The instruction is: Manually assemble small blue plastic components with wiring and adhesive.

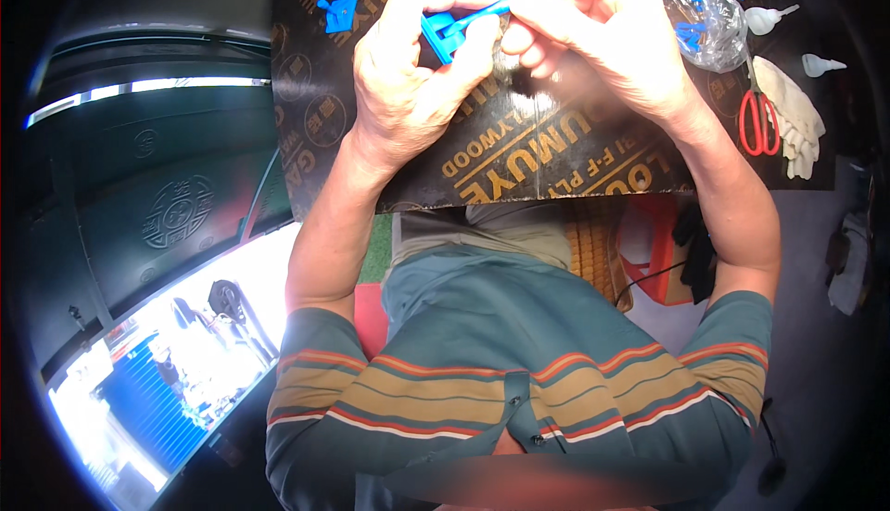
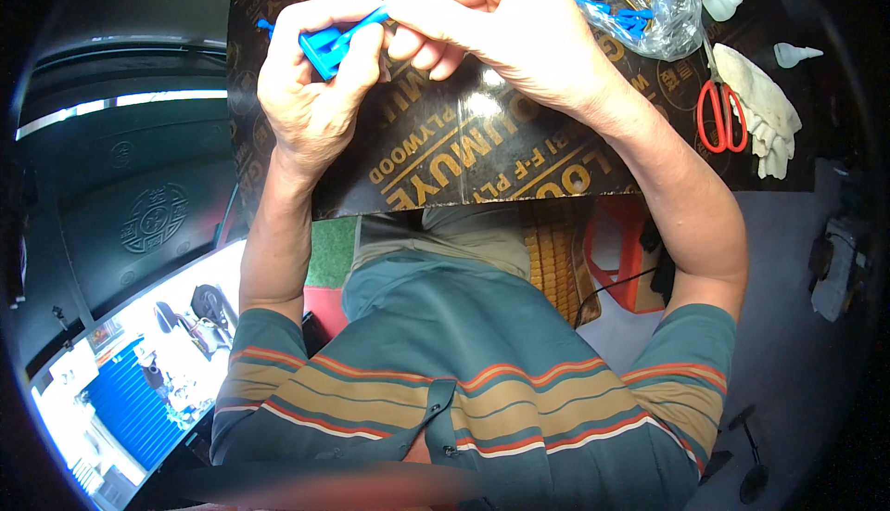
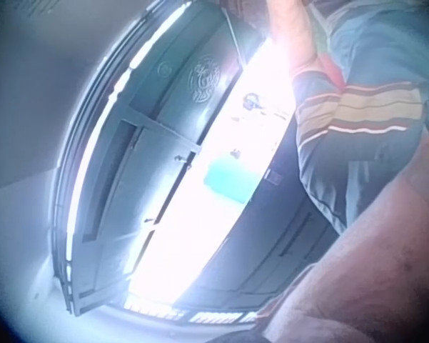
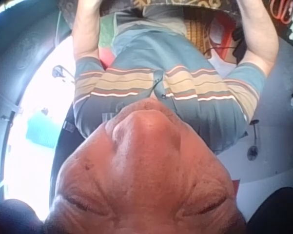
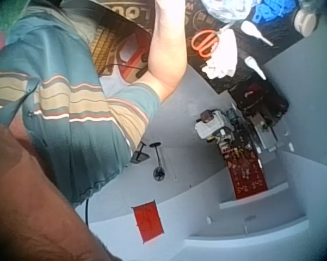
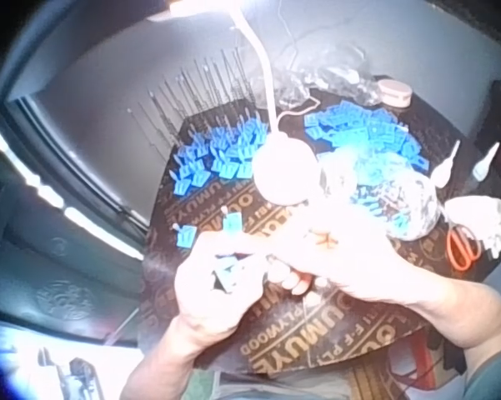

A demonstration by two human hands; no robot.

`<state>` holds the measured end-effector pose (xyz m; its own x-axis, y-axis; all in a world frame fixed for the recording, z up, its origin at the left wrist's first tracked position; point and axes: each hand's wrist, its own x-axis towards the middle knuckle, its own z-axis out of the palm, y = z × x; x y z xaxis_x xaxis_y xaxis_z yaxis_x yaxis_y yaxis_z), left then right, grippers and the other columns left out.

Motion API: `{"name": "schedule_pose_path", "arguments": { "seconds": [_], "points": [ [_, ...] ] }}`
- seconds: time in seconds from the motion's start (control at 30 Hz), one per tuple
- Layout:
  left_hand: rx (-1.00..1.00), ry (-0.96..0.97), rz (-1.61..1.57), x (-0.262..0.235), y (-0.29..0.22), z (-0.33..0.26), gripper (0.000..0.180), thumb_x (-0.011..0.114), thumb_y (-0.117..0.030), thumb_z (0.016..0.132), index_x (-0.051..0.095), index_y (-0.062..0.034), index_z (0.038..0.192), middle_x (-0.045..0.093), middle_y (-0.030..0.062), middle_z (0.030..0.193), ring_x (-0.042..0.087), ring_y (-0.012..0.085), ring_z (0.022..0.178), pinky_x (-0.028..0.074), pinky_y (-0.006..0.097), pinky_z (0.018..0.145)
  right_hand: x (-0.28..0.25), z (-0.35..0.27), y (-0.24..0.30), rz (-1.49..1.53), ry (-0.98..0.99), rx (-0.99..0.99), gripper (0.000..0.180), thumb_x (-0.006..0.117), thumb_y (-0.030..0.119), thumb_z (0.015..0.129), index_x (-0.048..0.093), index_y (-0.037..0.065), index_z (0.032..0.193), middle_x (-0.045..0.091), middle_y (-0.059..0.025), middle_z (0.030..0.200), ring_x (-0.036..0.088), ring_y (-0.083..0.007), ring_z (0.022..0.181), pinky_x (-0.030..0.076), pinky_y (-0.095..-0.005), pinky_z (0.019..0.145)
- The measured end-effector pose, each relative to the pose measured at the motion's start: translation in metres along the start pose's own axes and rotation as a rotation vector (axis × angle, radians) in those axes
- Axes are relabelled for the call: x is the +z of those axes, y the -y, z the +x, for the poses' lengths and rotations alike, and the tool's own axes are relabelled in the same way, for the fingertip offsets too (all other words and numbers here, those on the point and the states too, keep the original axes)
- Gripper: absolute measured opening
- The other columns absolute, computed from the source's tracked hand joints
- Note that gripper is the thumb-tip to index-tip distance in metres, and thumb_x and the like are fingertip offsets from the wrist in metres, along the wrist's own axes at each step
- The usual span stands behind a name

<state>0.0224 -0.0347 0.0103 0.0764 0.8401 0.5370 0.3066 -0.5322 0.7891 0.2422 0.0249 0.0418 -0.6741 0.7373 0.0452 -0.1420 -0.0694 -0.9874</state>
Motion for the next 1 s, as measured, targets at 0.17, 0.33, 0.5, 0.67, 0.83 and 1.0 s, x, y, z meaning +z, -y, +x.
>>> {"name": "schedule_pose_path", "arguments": {
  "seconds": [0.17,0.33,0.5,0.67,0.83,1.0],
  "points": [
    [-0.004,-0.003,-0.034,0.0,-0.001,0.001,0.025,0.076,0.0,0.093,0.067,-0.0011,0.117,0.074,0.006,0.1,0.069,0.0094,0.087,0.057,0.025,0.077,0.0,0.0,-0.005,0.084,-0.001,0.0,0.024,0.07,0.02,0.104,0.071,-0.001,0.115,0.073,-0.0066,0.091,0.068,-0.0113,0.078,0.055,-0.0253,0.073],
    [-0.029,0.002,-0.037,0.0,-0.001,0.0,0.025,0.076,0.0,0.093,0.066,-0.001,0.117,0.074,0.0059,0.101,0.068,0.0091,0.087,0.057,0.025,0.078,-0.001,-0.001,-0.007,0.06,-0.024,0.037,0.025,0.071,0.019,0.103,0.071,-0.001,0.117,0.074,-0.0075,0.095,0.069,-0.0117,0.08,0.057,-0.0254,0.074],
    [-0.035,0.006,-0.048,0.001,-0.004,0.001,0.026,0.076,-0.002,0.094,0.065,-0.0016,0.117,0.074,0.006,0.101,0.069,0.0094,0.087,0.057,0.025,0.078,0.0,-0.002,-0.003,0.062,-0.016,0.036,0.026,0.071,0.02,0.103,0.071,-0.001,0.118,0.075,-0.0081,0.096,0.07,-0.0118,0.081,0.058,-0.0251,0.075],
    [-0.029,0.011,-0.024,0.001,-0.003,0.001,0.027,0.077,-0.003,0.094,0.064,-0.0017,0.117,0.074,0.0061,0.101,0.069,0.0098,0.086,0.057,0.026,0.077,-0.001,0.0,-0.007,0.003,-0.028,0.007,0.025,0.071,0.021,0.104,0.072,-0.001,0.116,0.074,-0.0068,0.092,0.069,-0.011,0.079,0.057,-0.0254,0.073],
    [0.022,0.032,0.052,-0.001,-0.001,0.001,0.027,0.074,-0.001,0.096,0.062,0.0002,0.12,0.073,0.0074,0.099,0.068,0.0101,0.082,0.057,0.025,0.074,0.001,0.0,0.001,-0.057,-0.028,0.024,0.024,0.069,0.021,0.104,0.072,-0.001,0.114,0.074,-0.0059,0.09,0.068,-0.0105,0.078,0.056,-0.0252,0.071],
    [0.061,0.045,0.11,-0.002,-0.002,0.0,0.027,0.071,0.002,0.098,0.061,0.002,0.124,0.072,0.0079,0.098,0.067,0.0094,0.079,0.056,0.024,0.071,0.005,0.0,0.003,-0.041,-0.007,0.028,0.024,0.068,0.021,0.105,0.072,-0.001,0.114,0.073,-0.0056,0.089,0.067,-0.0105,0.077,0.054,-0.0253,0.071]
  ]
}}
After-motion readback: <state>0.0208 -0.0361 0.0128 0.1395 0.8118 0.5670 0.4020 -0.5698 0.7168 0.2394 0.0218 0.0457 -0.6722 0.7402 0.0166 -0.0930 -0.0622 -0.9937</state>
